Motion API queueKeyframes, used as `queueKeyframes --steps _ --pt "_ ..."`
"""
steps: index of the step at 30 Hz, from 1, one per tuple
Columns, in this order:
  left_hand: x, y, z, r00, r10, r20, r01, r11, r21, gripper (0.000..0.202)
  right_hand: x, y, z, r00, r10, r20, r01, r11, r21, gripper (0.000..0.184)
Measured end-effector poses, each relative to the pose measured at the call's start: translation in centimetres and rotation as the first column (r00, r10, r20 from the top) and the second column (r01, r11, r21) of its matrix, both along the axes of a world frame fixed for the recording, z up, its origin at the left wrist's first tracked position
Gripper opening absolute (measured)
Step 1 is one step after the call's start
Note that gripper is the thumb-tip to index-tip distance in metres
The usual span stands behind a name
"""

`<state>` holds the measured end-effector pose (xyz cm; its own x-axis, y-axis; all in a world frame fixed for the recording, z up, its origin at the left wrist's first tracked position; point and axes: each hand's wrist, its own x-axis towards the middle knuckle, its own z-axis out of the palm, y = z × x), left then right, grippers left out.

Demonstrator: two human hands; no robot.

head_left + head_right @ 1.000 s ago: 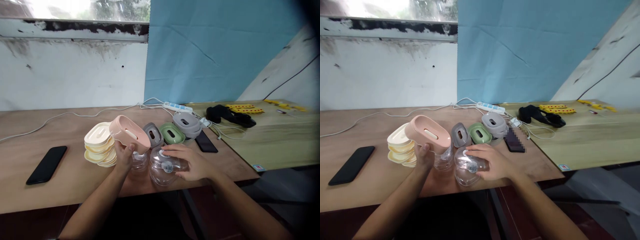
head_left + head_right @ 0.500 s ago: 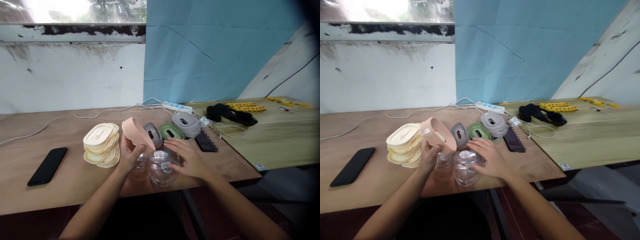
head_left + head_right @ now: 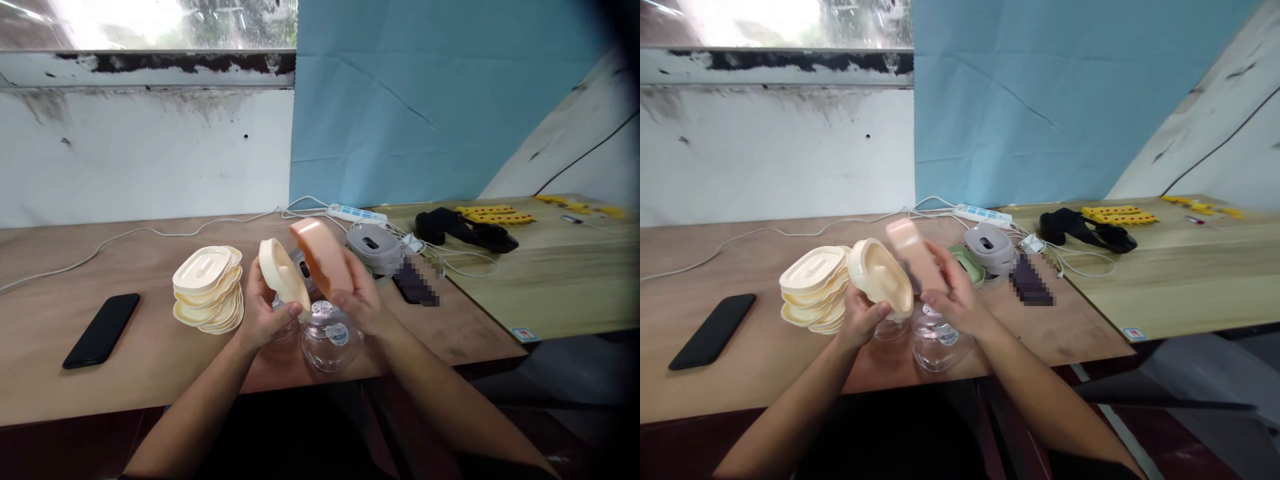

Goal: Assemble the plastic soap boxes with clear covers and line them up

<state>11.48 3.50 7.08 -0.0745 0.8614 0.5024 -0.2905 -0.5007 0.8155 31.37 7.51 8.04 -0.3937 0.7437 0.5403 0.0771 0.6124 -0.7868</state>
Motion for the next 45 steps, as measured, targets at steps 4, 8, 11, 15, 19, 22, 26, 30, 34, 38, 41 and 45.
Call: queueKeyframes --steps 4,8,11,15,19,22,26,30,34,38,41,45 --pt "-0.3 0.5 -0.8 0.993 0.073 0.097 -0.073 0.997 -0.004 0.081 1.1 2.3 0.2 0.896 -0.247 -0.37 0.164 0.956 -0.241 0.06" --pt "-0.4 0.9 -1.4 0.986 0.119 0.12 -0.119 0.993 -0.006 0.074 2.5 4.0 0.8 0.848 -0.374 -0.375 0.218 0.892 -0.396 0.054" --pt "-0.4 1.0 -1.7 0.987 0.093 0.129 -0.093 0.996 -0.005 0.069 3.7 4.4 0.9 0.828 -0.438 -0.35 0.301 0.874 -0.381 0.04" --pt "-0.7 1.2 -2.0 0.979 0.141 0.149 -0.141 0.99 -0.008 0.067 5.3 4.8 1.4 0.816 -0.467 -0.34 0.343 0.865 -0.366 0.022" --pt "-0.9 1.6 -2.5 0.964 0.212 0.158 -0.204 0.977 -0.068 0.069 6.3 5.2 1.7 0.74 -0.57 -0.358 0.471 0.818 -0.33 0.025" --pt "-0.8 1.7 -2.7 0.959 0.23 0.167 -0.218 0.972 -0.09 0.072 6.2 5.2 1.2 0.746 -0.613 -0.262 0.553 0.788 -0.271 0.037" --pt "-0.7 1.6 -2.7 0.958 0.238 0.16 -0.223 0.969 -0.105 0.074 5.3 5.5 0.1 0.745 -0.667 -0.009 0.664 0.743 -0.08 0.038" --pt "-0.8 1.3 -2.5 0.967 0.202 0.155 -0.188 0.977 -0.103 0.072 4.6 5.7 -0.1 0.752 -0.639 0.164 0.649 0.761 -0.01 0.039" --pt "-0.7 0.9 -2.1 0.973 0.161 0.163 -0.147 0.985 -0.093 0.069 4.0 5.1 0.4 0.662 -0.661 0.355 0.637 0.745 0.2 0.036" --pt "-0.4 0.6 -1.5 0.981 0.145 0.132 -0.138 0.988 -0.063 0.065 3.6 4.1 0.7 0.498 -0.798 0.338 0.644 0.602 0.472 0.028" --pt "-0.2 0.6 -1.0 0.983 0.131 0.127 -0.124 0.991 -0.057 0.062 3.3 3.3 1.2 0.493 -0.841 0.224 0.638 0.525 0.563 0.024" --pt "0.0 0.6 -0.7 0.984 0.121 0.128 -0.113 0.991 -0.067 0.068 2.4 1.3 2.4 0.679 -0.717 0.155 0.545 0.635 0.548 0.019"
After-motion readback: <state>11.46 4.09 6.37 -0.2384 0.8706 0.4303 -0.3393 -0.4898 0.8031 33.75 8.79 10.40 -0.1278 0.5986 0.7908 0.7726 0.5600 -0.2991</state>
